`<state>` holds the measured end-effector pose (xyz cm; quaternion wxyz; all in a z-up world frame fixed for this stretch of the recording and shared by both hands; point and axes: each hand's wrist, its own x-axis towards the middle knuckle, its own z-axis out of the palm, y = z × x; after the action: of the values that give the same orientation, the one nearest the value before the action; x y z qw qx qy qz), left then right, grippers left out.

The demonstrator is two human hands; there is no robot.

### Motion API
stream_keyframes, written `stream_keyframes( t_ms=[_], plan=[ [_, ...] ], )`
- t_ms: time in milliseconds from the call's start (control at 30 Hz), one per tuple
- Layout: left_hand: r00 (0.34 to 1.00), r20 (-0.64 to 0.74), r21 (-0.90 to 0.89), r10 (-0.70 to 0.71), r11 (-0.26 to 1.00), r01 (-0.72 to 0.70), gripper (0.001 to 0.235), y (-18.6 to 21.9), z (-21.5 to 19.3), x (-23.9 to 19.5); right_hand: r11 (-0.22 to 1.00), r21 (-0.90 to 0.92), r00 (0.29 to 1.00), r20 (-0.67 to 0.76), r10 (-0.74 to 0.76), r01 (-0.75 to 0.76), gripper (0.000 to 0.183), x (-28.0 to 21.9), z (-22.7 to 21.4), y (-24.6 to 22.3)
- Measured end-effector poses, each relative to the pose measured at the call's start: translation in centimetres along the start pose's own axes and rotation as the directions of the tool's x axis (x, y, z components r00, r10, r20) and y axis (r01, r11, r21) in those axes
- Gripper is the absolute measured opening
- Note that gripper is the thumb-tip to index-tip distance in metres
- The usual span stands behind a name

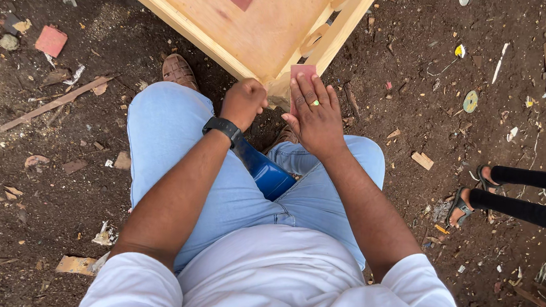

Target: The person sits on a small stool and sands the corner of a wooden bed frame using a sandpaper sheet. They repeatedly rub the sandpaper against the corner and edges of the frame, occasionally adjusting their grip and the sandpaper position.

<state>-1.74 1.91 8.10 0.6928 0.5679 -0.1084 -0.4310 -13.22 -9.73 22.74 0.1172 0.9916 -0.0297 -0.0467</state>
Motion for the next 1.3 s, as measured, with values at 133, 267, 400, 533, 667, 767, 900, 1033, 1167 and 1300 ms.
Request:
stream_keyframes(
  t_ms=[133,267,400,533,667,767,900,1033,1167,1300],
  plan=[
    [0.590,0.807,0.227,-0.038,0.941,-0.250,0.035,4.2,1.5,-10.2,0.995,0.096,0.999,0.024,0.037,-0.039,0.065,1.7,0.6,1.6],
    [0.268,0.909,0.401,-0.319,0.846,-0.352,0.044,6.4,3.2,-17.2,0.977,0.205,0.998,-0.024,0.058,-0.052,0.066,2.2,1.0,1.3],
    [0.067,0.934,0.344,-0.351,0.833,-0.432,0.045,7.2,4.4,-18.0,0.981,0.194,0.998,-0.066,0.012,0.000,0.069,2.4,1.7,1.5],
    [0.466,0.885,0.452,-0.027,0.297,-0.841,0.018,9.5,4.1,-16.9,0.984,0.177,1.000,-0.001,-0.031,0.030,0.069,2.8,3.0,2.6],
    [0.491,0.739,0.574,0.461,-0.049,-0.817,0.013,14.0,2.8,-13.6,0.994,0.083,0.992,0.101,-0.077,0.069,0.071,3.8,3.5,3.1],
    [0.643,0.674,0.702,0.363,-0.043,-0.711,0.012,15.2,3.2,-13.7,0.994,0.064,0.984,0.151,-0.096,0.087,0.074,4.0,3.3,3.8],
    [0.590,0.772,0.635,-0.237,0.348,-0.690,0.043,14.4,2.3,-13.6,0.986,0.104,0.990,0.026,-0.137,0.133,0.080,4.6,3.4,3.5],
    [0.783,0.600,0.735,-0.167,0.501,-0.457,0.049,9.9,1.8,-10.7,0.977,0.211,0.997,-0.076,0.022,-0.006,0.074,2.0,3.5,3.0],
    [0.922,0.039,0.666,0.386,0.678,-0.312,0.026,4.9,-0.2,-3.7,0.979,0.186,0.984,-0.142,0.105,-0.078,0.071,1.8,3.6,1.2],
    [0.938,-0.289,0.228,0.193,0.965,-0.129,0.027,0.3,-1.1,2.2,1.000,-0.002,0.973,-0.230,0.014,-0.015,0.066,0.1,2.3,0.7]
  ],
)
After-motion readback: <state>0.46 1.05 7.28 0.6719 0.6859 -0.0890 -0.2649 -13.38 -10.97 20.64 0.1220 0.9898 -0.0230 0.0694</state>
